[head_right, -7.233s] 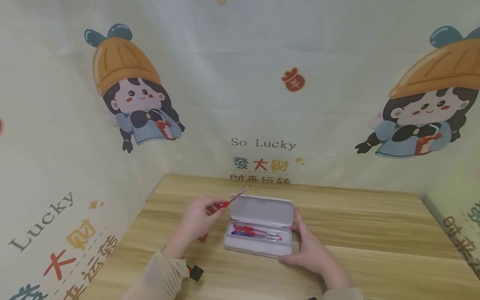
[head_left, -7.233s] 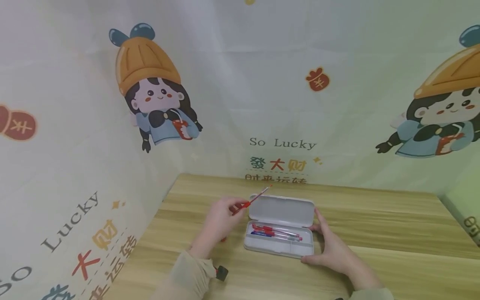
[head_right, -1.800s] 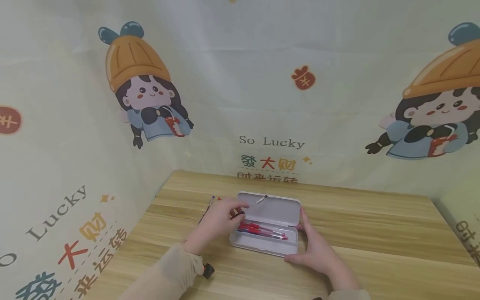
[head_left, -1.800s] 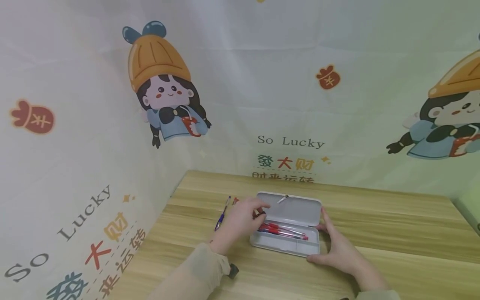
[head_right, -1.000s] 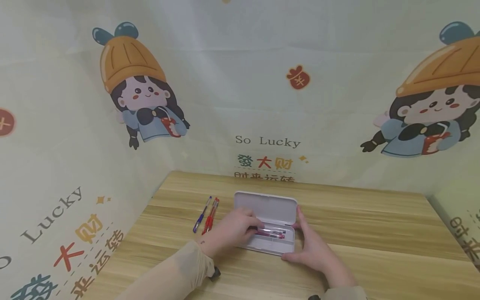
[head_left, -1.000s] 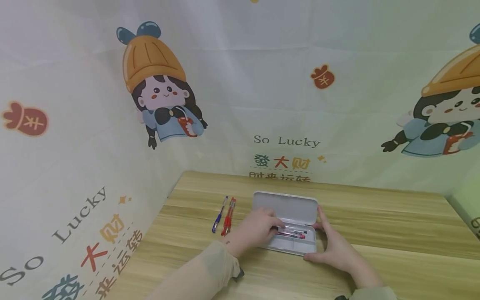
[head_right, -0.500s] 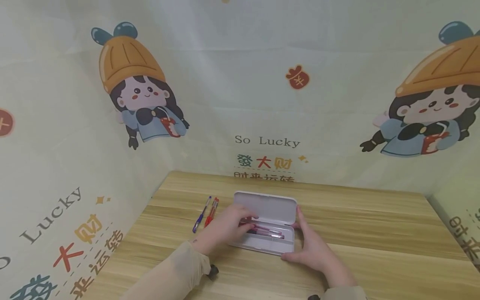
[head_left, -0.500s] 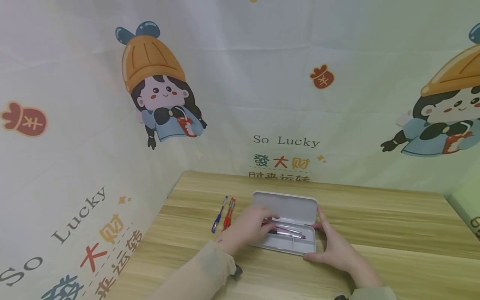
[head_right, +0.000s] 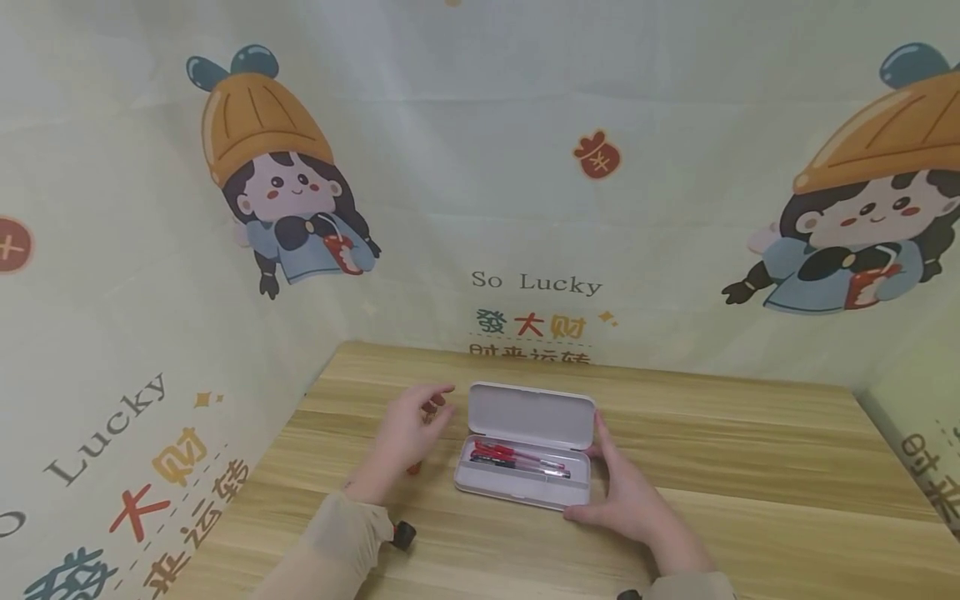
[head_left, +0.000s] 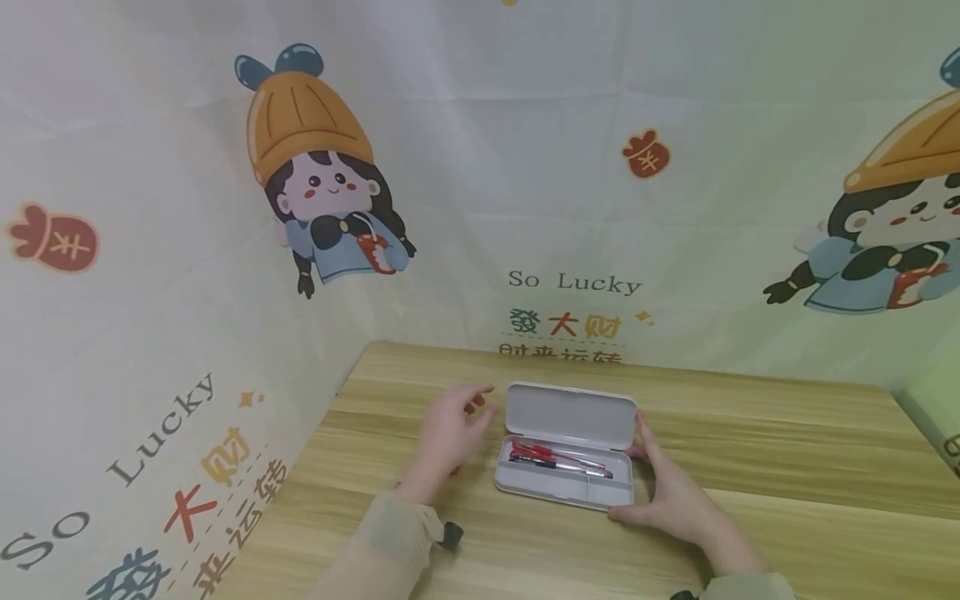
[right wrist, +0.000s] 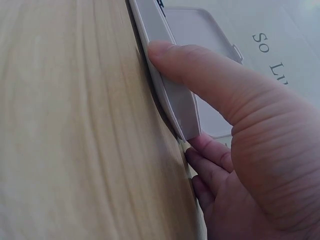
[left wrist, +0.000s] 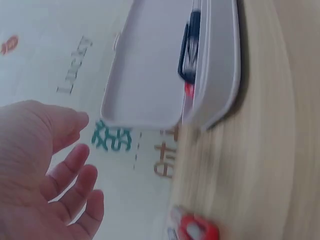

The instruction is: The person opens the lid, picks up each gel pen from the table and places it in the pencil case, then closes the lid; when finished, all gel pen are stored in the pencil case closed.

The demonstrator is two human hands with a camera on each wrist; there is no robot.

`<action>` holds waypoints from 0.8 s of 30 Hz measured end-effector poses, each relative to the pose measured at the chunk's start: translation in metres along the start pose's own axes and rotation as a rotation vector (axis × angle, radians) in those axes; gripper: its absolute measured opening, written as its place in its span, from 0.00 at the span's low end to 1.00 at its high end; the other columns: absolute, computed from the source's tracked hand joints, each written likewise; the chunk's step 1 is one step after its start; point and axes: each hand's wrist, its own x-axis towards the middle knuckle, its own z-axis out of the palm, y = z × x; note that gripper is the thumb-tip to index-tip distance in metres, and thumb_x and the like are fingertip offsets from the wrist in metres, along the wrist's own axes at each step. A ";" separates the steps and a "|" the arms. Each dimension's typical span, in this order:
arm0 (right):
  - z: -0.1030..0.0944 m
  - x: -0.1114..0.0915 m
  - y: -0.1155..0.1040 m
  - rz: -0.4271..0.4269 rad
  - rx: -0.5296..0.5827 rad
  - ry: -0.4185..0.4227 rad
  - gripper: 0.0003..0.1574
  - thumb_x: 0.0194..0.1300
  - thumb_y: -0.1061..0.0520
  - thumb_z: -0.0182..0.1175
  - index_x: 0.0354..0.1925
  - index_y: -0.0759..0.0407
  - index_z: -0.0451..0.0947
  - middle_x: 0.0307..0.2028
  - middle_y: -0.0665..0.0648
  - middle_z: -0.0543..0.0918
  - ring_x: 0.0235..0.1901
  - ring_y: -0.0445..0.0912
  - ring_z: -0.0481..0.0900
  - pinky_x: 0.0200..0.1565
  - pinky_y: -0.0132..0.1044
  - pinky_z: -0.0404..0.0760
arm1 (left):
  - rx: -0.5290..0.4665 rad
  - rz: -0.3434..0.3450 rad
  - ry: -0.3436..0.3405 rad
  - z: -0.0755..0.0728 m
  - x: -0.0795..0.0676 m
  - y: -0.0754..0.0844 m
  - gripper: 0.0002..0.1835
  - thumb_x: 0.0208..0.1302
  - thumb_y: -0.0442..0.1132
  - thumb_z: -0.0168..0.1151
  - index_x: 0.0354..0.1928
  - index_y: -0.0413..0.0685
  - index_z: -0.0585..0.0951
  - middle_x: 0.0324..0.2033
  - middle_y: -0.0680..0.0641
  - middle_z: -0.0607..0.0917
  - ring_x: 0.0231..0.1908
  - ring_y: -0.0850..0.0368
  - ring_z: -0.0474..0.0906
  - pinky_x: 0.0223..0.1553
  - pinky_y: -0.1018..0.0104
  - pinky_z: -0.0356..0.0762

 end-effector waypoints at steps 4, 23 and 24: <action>0.000 -0.001 -0.001 0.007 0.002 -0.006 1.00 0.45 0.42 0.90 0.89 0.60 0.27 0.71 0.71 0.81 0.75 0.74 0.72 0.77 0.78 0.60 | -0.002 -0.067 0.063 -0.008 -0.002 -0.014 0.21 0.75 0.42 0.72 0.66 0.46 0.86 0.46 0.43 0.91 0.43 0.50 0.86 0.47 0.53 0.88; 0.001 0.001 0.000 0.003 -0.017 -0.003 1.00 0.45 0.41 0.90 0.89 0.61 0.28 0.70 0.69 0.82 0.75 0.72 0.73 0.77 0.77 0.62 | 0.174 -0.334 -0.029 -0.015 -0.015 -0.061 0.28 0.73 0.50 0.73 0.68 0.42 0.84 0.46 0.41 0.92 0.41 0.49 0.87 0.46 0.48 0.88; 0.001 0.001 0.000 0.004 -0.017 -0.003 1.00 0.45 0.41 0.90 0.89 0.61 0.28 0.70 0.69 0.82 0.75 0.73 0.73 0.77 0.77 0.62 | 0.177 -0.343 -0.037 -0.015 -0.015 -0.062 0.28 0.73 0.50 0.73 0.68 0.42 0.84 0.46 0.42 0.92 0.41 0.49 0.87 0.46 0.49 0.88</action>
